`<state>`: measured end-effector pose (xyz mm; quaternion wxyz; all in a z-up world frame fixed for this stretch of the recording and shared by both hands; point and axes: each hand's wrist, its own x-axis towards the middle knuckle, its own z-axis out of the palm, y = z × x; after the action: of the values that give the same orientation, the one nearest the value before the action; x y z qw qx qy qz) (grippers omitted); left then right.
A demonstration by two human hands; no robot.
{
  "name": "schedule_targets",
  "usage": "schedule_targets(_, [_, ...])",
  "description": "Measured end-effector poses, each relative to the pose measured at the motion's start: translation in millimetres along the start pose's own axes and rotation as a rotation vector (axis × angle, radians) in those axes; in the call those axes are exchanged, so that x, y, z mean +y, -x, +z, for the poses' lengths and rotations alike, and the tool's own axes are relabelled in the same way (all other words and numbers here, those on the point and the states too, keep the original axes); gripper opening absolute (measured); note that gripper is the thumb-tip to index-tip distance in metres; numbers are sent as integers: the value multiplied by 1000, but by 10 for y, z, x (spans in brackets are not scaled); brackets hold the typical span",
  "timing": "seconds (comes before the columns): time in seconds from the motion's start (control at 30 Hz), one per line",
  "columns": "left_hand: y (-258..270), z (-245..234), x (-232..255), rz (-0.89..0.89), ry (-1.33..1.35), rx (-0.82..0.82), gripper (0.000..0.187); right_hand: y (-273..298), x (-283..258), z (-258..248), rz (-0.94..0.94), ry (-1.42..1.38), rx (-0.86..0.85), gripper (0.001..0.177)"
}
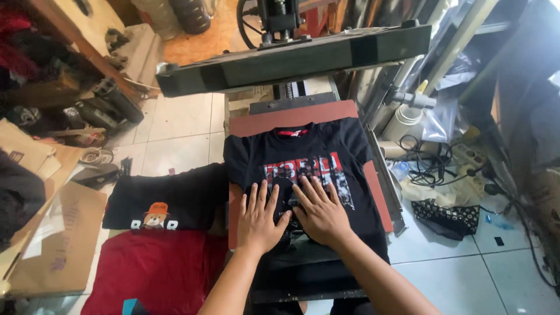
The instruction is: The person places a black t-shirt on a heat press machine, smooths it, and operates the press. They repeat this process, then switch to a red t-shirt, smooth it, and operate the press again.
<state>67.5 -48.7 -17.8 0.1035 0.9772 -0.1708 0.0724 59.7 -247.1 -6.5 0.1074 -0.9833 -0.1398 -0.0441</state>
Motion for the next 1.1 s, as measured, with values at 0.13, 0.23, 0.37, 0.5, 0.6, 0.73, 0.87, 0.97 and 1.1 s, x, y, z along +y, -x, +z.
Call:
schedule_targets(0.13, [15,-80,34,-18,22,-30,80,26,348,-133,52,20,57,69])
schedule_targets(0.23, [-18,-92,41,-41,51,-40,82,47,565,-150,179,99,-17,68])
schedule_targets(0.37, [-206,-203,195,-55,100,-61,89,50,547,-191,220,62,-30,66])
schedule_targets(0.5, [-182,-118,355,60,124,-112,84,84,605,-124,210,81,-13,66])
schedule_targets(0.6, [-161,-116,385,52,79,-107,84,24,681,-27,315,55,4,68])
schedule_targets(0.73, [-185,-41,323,54,57,-144,87,-287,457,175,-14,135,598,61])
schedule_targets(0.87, [-192,-98,344,53,60,-185,87,-400,455,273,-31,67,213,61])
schedule_targets(0.97, [-176,-100,358,24,66,-165,87,-496,748,219,70,83,271,67])
schedule_targets(1.1, [-80,-61,340,-54,30,-104,86,-213,768,47,161,107,191,66])
